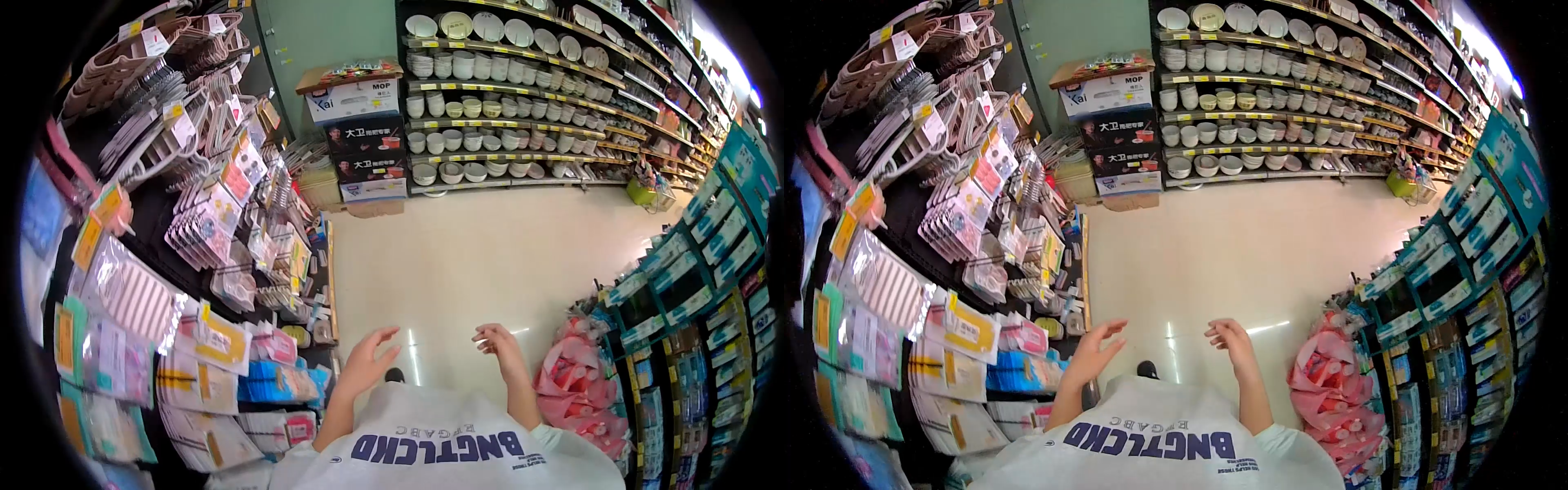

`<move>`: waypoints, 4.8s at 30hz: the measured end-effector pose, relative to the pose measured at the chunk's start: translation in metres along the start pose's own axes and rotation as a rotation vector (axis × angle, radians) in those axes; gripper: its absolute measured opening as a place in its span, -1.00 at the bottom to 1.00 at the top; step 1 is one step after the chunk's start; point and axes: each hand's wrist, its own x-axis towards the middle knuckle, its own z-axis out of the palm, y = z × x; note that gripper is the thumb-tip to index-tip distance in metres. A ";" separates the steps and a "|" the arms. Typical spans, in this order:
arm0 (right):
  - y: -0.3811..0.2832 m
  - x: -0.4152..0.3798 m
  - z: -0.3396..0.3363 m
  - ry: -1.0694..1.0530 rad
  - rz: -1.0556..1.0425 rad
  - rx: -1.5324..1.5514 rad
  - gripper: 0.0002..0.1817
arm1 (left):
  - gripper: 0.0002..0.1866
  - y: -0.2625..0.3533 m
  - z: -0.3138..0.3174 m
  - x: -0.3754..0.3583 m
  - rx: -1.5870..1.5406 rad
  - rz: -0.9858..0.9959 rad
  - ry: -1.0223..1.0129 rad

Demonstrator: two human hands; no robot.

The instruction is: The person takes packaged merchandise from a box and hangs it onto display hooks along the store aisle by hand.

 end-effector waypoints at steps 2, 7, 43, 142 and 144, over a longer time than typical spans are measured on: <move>-0.012 0.041 0.028 -0.023 -0.017 -0.015 -0.73 | -0.62 -0.016 -0.034 0.034 -0.186 0.077 0.050; -0.041 0.115 0.093 -0.172 -0.063 -0.168 -0.74 | -0.66 -0.042 -0.090 0.088 -0.053 0.039 0.146; -0.145 0.627 0.066 -0.250 0.089 -0.241 -0.75 | -0.61 -0.099 -0.120 0.593 -0.223 -0.049 0.041; -0.227 0.842 0.234 -2.255 0.928 -0.267 -0.61 | -0.89 0.033 -0.014 0.736 -0.078 -0.462 1.831; -0.227 0.807 0.233 -2.380 0.855 -0.363 -0.57 | -0.90 0.047 0.005 0.713 0.043 -0.490 1.923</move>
